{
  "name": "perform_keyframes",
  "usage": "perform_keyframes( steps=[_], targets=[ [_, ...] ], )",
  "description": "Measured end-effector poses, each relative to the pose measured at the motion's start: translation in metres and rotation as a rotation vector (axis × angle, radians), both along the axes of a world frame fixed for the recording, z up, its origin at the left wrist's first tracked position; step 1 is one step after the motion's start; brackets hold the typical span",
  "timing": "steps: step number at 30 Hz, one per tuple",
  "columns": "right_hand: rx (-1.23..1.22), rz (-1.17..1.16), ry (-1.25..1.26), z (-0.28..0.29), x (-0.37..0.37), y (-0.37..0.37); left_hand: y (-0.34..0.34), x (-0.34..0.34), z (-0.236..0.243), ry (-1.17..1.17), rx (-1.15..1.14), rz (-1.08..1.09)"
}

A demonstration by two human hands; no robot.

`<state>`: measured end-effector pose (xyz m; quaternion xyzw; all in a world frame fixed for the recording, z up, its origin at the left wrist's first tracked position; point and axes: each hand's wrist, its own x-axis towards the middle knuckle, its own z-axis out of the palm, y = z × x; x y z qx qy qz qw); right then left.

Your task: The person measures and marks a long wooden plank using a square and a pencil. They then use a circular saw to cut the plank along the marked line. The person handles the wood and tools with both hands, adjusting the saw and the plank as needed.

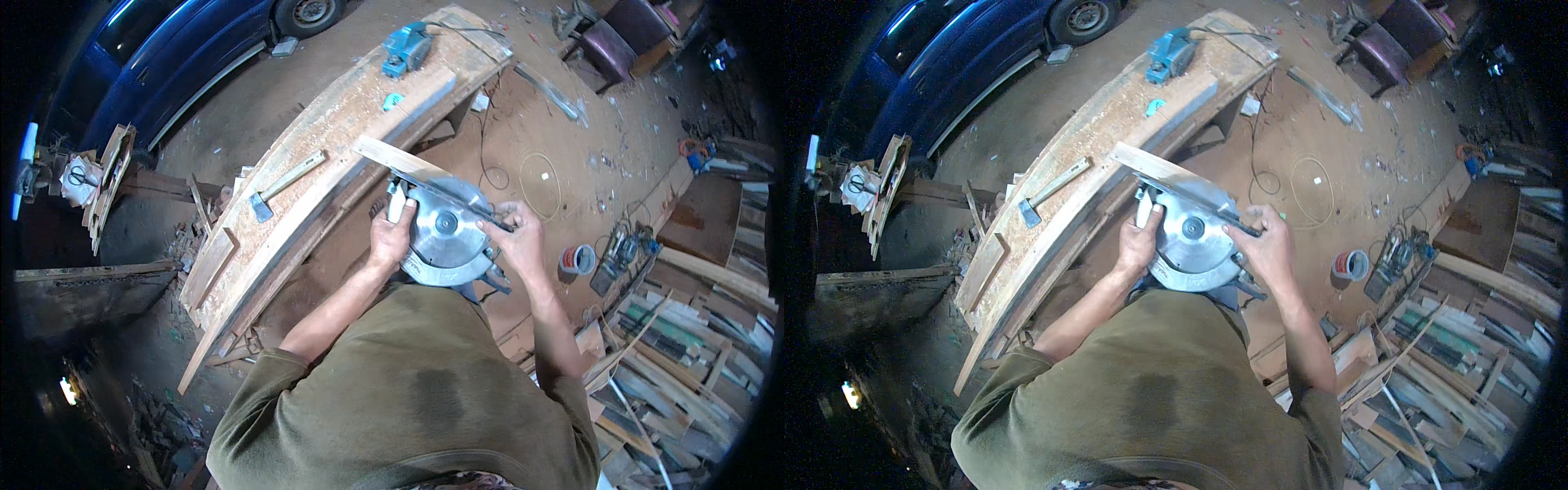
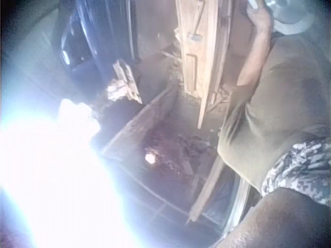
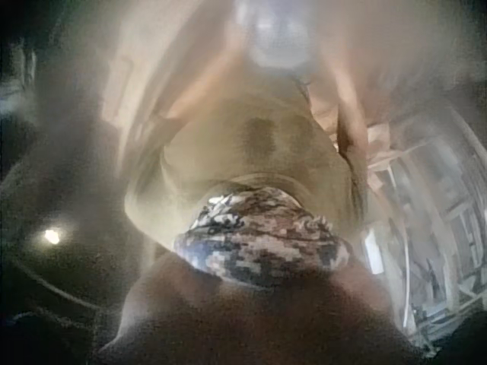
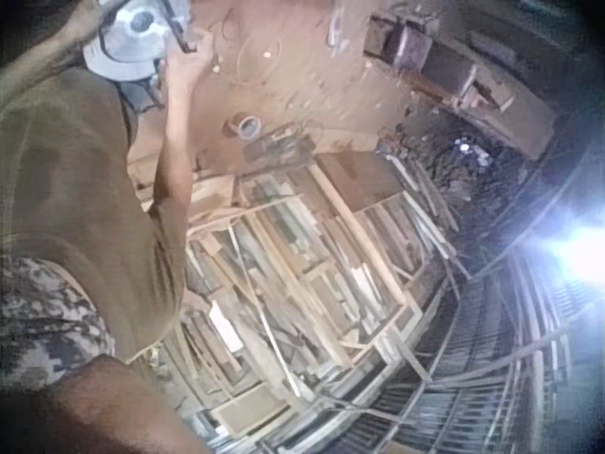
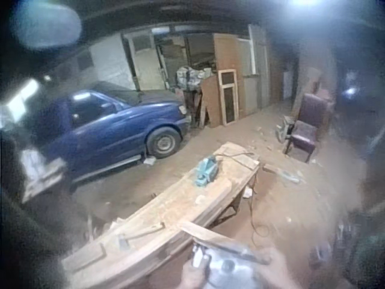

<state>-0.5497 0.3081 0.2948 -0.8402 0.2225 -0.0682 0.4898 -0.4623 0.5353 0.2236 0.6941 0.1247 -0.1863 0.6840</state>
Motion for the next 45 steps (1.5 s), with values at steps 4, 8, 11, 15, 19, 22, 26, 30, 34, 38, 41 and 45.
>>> perform_keyframes(
  steps=[4,8,11,15,19,22,26,30,34,38,41,45],
  targets=[
    [-0.082,0.118,-0.089,0.039,0.123,0.038,0.038,0.081,0.02,0.01,-0.082,0.176],
    [-0.191,0.264,-0.251,0.05,0.241,0.077,0.072,0.158,0.046,-0.069,-0.209,0.366],
    [-0.248,0.357,-0.419,0.047,0.323,0.106,0.099,0.217,0.028,-0.095,-0.237,0.473],
    [-0.308,0.501,-0.376,0.022,0.402,0.12,0.118,0.287,0.005,-0.066,-0.103,0.53],
    [-0.365,0.411,-0.35,0.006,0.425,0.13,0.132,0.343,-0.049,-0.045,-0.152,0.659],
    [-0.336,0.382,-0.183,-0.038,0.427,0.124,0.133,0.372,-0.096,-0.139,-0.216,0.742],
    [-0.298,0.367,-0.067,-0.092,0.429,0.135,0.124,0.389,-0.121,-0.002,-0.058,0.776],
    [-0.304,0.459,0.051,-0.137,0.428,0.149,0.128,0.385,-0.146,0.012,-0.103,0.739],
    [-0.327,0.519,0.126,-0.16,0.423,0.162,0.128,0.377,-0.142,0.013,-0.102,0.7],
    [0.466,0.186,0.302,-0.177,0.423,0.176,0.131,0.378,-0.122,0.052,-0.085,0.584],
    [0.535,0.062,0.354,-0.17,0.437,0.199,0.152,0.371,-0.117,0.212,-0.073,0.312],
    [0.577,0.036,0.258,-0.199,0.436,0.197,0.215,0.4,-0.055,0.309,0.498,-0.53]
  ],
)
